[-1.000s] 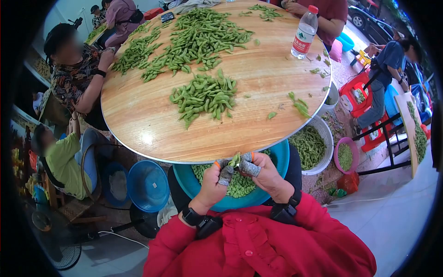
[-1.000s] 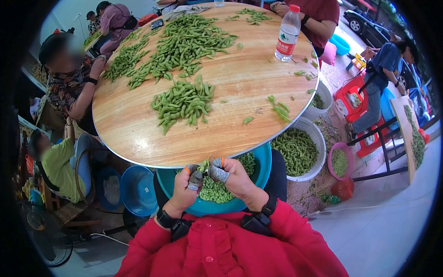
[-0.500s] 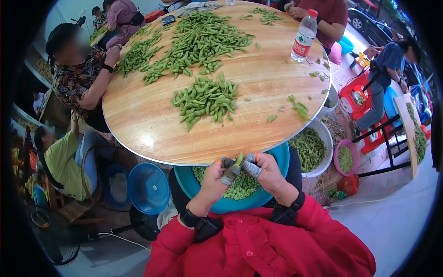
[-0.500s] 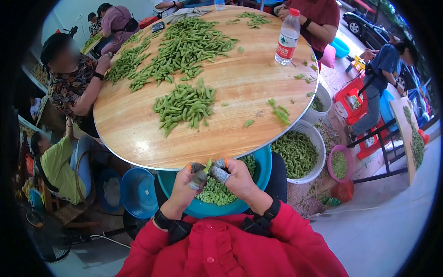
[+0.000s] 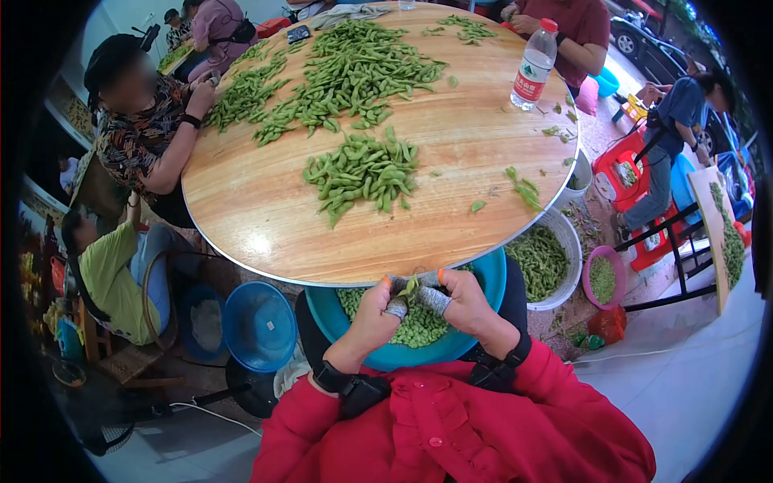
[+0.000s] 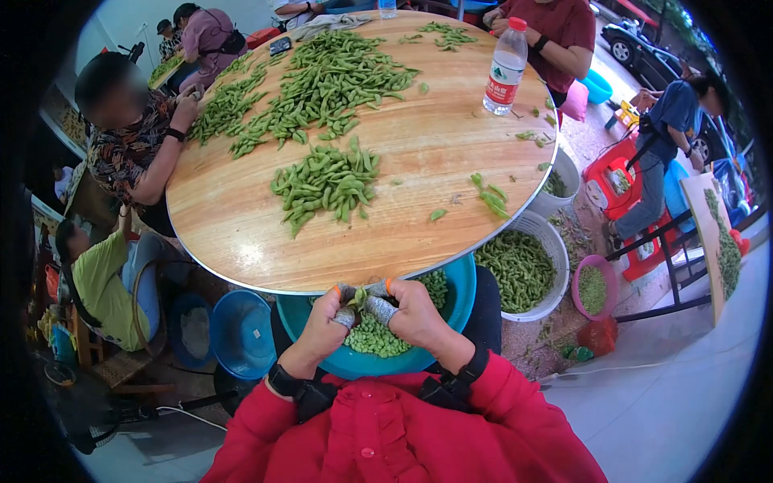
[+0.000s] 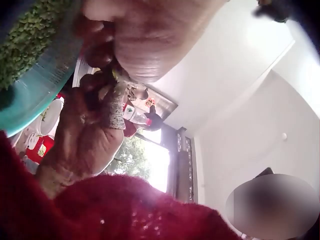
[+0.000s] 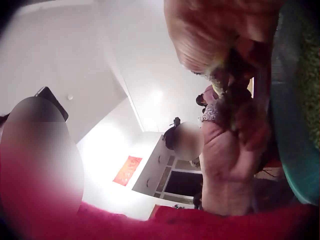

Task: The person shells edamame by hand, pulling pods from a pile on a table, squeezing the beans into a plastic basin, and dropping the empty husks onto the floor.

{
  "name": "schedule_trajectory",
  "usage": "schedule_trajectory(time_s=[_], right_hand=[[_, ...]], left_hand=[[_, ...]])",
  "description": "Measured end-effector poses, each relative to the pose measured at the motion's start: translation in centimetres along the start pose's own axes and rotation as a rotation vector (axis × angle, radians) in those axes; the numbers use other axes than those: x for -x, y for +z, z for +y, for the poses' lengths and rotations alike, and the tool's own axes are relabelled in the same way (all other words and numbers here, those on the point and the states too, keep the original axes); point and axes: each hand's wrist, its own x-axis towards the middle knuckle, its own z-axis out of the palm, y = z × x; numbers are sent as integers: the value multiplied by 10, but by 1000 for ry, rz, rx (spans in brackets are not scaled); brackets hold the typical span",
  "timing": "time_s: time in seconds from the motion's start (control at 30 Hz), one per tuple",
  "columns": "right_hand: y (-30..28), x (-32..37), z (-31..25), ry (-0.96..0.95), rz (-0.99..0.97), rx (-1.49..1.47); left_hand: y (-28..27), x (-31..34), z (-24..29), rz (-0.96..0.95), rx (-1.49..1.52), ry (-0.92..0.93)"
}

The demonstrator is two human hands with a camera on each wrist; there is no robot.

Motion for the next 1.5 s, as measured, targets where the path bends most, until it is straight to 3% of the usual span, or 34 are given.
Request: schedule_trajectory(time_s=[0.07,0.17,0.37,0.47,0.57,0.77,0.87,0.97,1.03,1.1,1.2,1.3,1.5], right_hand=[[-1,1,-4,-62,16,117],[-3,2,-12,-83,57,207],[-7,0,-28,-56,-160,412],[-15,-4,-22,-42,-199,236],[-22,-4,-7,54,-301,253],[-6,2,-21,-75,-208,609],[-10,7,-16,-100,-170,674],[-46,16,-22,-78,-93,725],[-86,27,-40,151,28,816],[-126,40,-35,187,223,1029],[-151,59,-26,169,508,992],[-144,62,-22,176,554,828],[-89,31,-33,-88,379,551]], left_hand=[[-2,0,-8,-40,-39,30],[-14,3,29,-44,31,-174],[-15,-3,16,-115,62,-131],[-18,-5,32,-184,311,-359],[-13,-3,35,-217,312,-319],[0,5,-3,-86,167,-153],[3,8,-6,-92,171,-220],[-1,7,14,-115,-201,-166],[-6,-3,31,1,-302,-61],[-13,-25,35,155,-484,61],[-24,-70,46,331,-886,196],[-30,-105,39,292,-1136,98],[-32,-109,27,264,-1215,96]])
